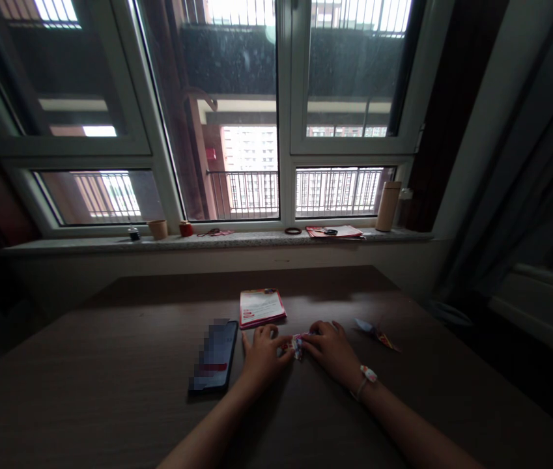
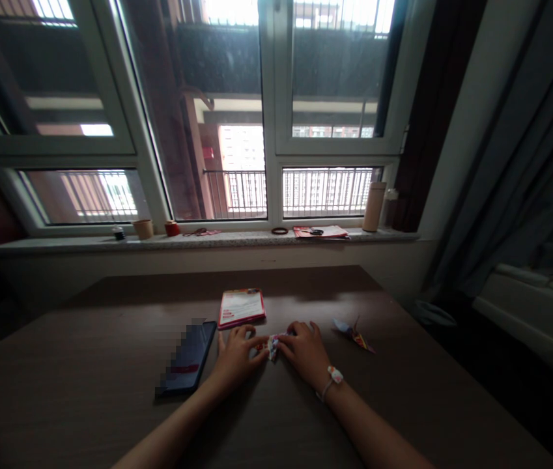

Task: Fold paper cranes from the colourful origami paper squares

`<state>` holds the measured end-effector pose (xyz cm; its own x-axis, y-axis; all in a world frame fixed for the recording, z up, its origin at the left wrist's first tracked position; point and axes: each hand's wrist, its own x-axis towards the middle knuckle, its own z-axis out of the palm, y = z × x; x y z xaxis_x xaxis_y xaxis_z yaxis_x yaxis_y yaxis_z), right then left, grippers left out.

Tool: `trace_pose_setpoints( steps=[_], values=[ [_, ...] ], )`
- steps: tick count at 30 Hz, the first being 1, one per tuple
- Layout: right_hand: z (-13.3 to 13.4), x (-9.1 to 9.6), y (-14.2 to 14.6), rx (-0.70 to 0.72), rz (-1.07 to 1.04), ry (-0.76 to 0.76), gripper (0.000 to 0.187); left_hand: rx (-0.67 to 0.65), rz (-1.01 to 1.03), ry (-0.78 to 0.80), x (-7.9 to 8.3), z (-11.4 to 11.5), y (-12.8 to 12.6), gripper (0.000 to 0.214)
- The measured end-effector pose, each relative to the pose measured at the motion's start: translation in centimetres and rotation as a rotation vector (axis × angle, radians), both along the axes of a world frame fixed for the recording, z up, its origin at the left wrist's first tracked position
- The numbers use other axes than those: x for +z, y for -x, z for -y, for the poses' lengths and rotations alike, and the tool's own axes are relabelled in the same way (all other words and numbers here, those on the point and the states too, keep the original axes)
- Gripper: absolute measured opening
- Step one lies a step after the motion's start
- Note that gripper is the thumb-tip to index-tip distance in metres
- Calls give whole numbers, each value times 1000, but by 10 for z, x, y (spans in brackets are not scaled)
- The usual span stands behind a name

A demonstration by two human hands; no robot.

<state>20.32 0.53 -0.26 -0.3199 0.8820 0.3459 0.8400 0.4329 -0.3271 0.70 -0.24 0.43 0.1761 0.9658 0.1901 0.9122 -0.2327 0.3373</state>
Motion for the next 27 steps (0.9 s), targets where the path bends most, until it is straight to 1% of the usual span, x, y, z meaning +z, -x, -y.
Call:
trace_pose_setpoints(
  steps=[6, 14, 19, 27],
  values=[
    [-1, 0, 0, 9, 5, -2, 24, 3, -14, 13, -1, 0, 0, 31],
    [0, 1, 0, 2, 8, 7, 24, 4, -9, 6, 2, 1, -1, 30],
    [-1, 1, -1, 1, 30, 2, 24, 2, -8, 6, 1, 0, 0, 30],
    [-1, 3, 0, 6, 60, -8, 25, -7, -28, 16, 0, -1, 0, 34]
  ],
)
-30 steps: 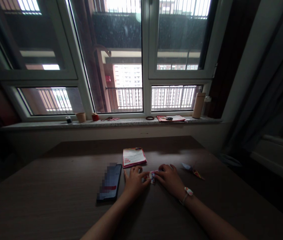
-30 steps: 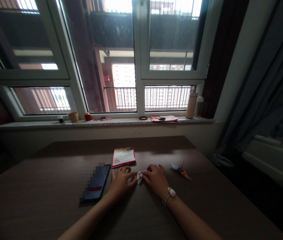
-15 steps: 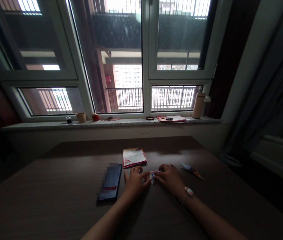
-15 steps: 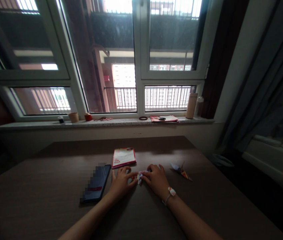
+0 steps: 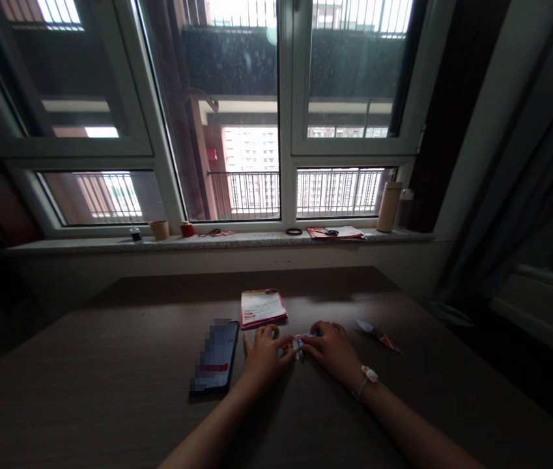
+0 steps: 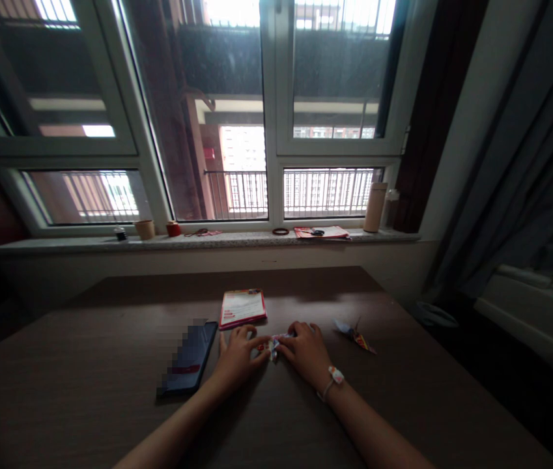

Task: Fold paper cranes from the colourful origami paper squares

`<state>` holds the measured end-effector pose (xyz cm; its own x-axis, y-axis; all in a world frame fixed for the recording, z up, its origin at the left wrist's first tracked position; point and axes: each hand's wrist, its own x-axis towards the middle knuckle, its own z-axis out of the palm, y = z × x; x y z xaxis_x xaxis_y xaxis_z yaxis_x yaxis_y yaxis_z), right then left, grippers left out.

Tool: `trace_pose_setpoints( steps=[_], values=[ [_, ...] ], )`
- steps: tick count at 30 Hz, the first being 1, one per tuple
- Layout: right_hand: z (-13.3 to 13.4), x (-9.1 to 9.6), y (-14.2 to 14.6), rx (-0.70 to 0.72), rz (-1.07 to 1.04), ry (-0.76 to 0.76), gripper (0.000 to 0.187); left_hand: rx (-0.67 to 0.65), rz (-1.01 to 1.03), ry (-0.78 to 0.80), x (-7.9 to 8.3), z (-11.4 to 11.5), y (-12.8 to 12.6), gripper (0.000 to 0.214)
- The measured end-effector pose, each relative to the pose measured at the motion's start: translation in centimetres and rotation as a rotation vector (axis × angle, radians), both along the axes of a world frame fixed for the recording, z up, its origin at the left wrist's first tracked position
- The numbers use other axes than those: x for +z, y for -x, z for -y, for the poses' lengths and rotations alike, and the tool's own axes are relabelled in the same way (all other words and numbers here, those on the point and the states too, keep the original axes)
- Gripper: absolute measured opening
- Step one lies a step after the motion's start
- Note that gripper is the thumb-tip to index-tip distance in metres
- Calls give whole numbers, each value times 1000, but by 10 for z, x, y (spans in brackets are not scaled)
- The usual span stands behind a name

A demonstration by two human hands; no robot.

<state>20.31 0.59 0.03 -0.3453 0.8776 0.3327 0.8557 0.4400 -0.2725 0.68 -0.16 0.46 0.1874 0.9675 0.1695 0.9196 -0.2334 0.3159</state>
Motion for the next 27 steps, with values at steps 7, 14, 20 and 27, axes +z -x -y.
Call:
trace_pose_setpoints(
  steps=[7, 14, 20, 27],
  values=[
    [1, 1, 0, -4, -4, 3, 23, -9, -13, 0, 2, 3, -2, 38],
    [1, -1, 0, -6, -35, 6, 24, -38, -81, -49, 2, 0, -1, 33],
    [1, -3, 2, -36, -82, 8, 25, -34, -90, -41, 0, -3, 0, 33],
    [3, -5, 4, -54, -28, -21, 21, -32, -89, -45, 3, -2, -1, 33]
  ],
)
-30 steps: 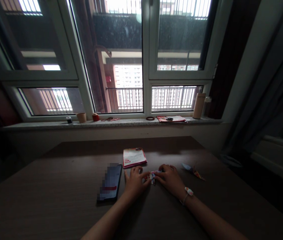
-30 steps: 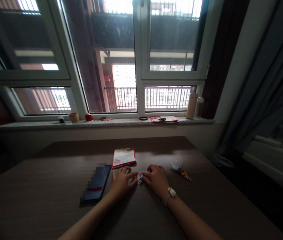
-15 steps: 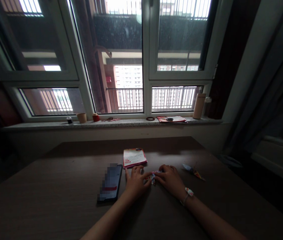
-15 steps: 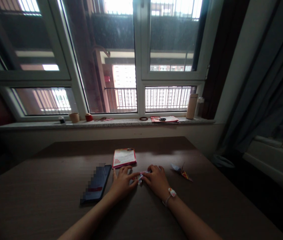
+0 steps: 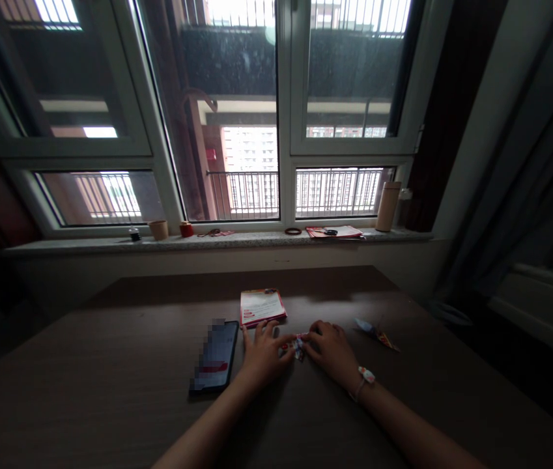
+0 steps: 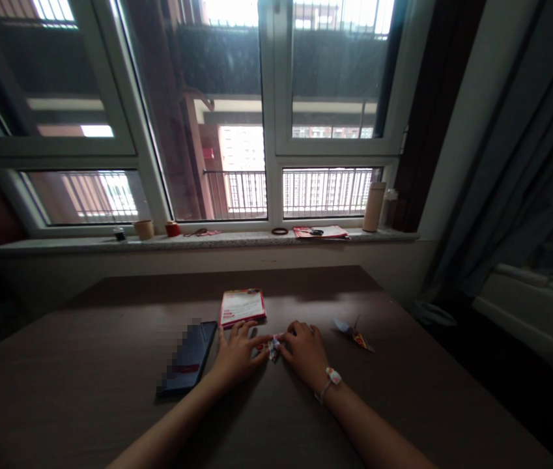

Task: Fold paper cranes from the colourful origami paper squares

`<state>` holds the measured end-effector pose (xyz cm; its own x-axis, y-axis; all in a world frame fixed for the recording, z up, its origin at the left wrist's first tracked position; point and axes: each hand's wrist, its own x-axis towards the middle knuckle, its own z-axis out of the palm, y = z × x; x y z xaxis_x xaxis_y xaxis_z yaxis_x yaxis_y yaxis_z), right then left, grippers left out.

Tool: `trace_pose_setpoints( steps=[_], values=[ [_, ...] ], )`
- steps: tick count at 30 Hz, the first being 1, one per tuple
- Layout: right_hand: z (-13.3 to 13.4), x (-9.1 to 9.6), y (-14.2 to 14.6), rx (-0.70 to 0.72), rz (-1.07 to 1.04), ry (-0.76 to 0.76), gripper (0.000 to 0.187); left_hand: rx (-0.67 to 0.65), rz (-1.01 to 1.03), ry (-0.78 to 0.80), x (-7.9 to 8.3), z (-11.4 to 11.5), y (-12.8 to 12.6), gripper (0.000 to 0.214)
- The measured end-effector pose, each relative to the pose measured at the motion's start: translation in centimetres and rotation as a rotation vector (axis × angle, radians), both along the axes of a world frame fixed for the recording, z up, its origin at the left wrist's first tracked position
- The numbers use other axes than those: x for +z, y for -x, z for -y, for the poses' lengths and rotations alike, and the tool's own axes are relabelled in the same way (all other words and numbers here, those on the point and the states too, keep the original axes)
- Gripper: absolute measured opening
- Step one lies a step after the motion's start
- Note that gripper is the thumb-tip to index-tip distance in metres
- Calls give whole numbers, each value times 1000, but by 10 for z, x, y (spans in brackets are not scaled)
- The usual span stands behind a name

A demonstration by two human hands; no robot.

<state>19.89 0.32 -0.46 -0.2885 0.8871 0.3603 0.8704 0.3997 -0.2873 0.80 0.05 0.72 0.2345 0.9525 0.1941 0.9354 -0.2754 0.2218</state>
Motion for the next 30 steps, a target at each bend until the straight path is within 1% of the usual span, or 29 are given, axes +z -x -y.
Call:
trace_pose_setpoints(
  steps=[12, 22, 30],
  values=[
    [4, 4, 0, 10, 26, 31, 27, 9, -8, 18, -2, -1, 1, 35],
    [4, 9, -5, 55, 8, 75, 34, 20, -11, 32, 0, 1, 0, 35],
    [0, 7, -7, 69, 2, 104, 40, 9, -4, 20, -4, -1, 2, 34]
  ],
)
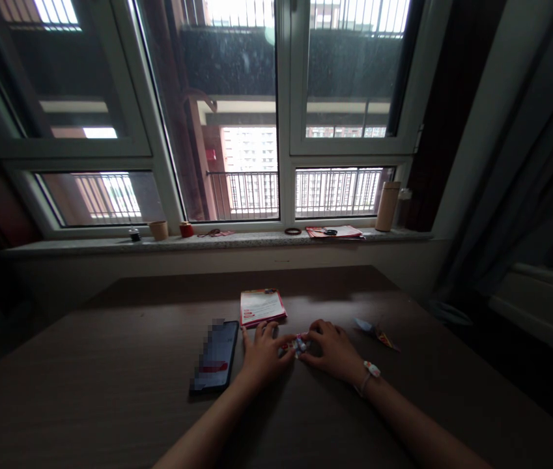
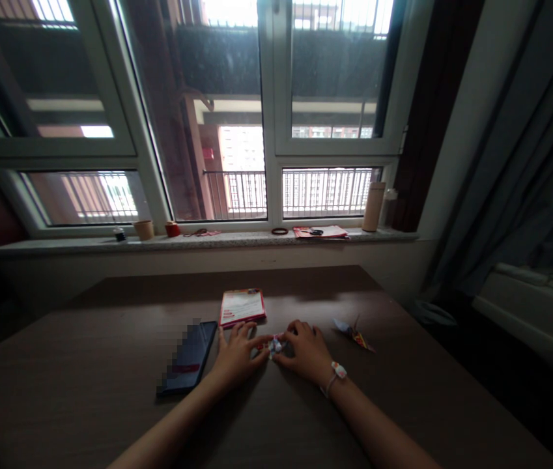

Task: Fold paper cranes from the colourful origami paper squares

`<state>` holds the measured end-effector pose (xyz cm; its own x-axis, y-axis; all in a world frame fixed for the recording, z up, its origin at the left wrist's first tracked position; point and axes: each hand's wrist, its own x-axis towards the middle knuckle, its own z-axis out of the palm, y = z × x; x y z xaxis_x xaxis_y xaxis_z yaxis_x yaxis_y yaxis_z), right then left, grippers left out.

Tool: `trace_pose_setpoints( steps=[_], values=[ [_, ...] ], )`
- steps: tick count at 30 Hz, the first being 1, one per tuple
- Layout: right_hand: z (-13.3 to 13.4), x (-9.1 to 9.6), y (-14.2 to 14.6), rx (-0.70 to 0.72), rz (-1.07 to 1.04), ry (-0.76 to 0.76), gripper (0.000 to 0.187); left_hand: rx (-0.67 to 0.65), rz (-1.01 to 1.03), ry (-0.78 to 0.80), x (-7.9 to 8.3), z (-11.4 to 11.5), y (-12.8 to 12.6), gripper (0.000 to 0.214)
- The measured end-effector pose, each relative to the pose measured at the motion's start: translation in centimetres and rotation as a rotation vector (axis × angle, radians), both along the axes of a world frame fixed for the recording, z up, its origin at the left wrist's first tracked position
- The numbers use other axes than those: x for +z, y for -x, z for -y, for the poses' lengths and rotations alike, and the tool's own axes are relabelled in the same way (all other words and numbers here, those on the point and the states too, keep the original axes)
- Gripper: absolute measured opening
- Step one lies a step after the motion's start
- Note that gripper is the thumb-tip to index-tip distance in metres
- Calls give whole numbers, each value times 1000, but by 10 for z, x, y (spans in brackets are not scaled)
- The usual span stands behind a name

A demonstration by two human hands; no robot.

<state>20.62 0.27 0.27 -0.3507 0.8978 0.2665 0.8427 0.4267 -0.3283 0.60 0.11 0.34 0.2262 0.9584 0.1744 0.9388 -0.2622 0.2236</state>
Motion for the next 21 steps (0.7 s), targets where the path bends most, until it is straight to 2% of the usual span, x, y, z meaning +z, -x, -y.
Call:
trace_pose_setpoints(
  steps=[8, 13, 21],
  values=[
    [-1, -2, -4, 27, -14, -7, 39, -10, 14, -22, -3, -1, 2, 34],
    [-4, -4, 1, -16, -48, -27, 31, -14, 15, -8, -1, 0, 1, 34],
    [-10, 0, 1, 1, -3, -39, 43, 3, 7, -27, -5, -3, 2, 34]
  ],
)
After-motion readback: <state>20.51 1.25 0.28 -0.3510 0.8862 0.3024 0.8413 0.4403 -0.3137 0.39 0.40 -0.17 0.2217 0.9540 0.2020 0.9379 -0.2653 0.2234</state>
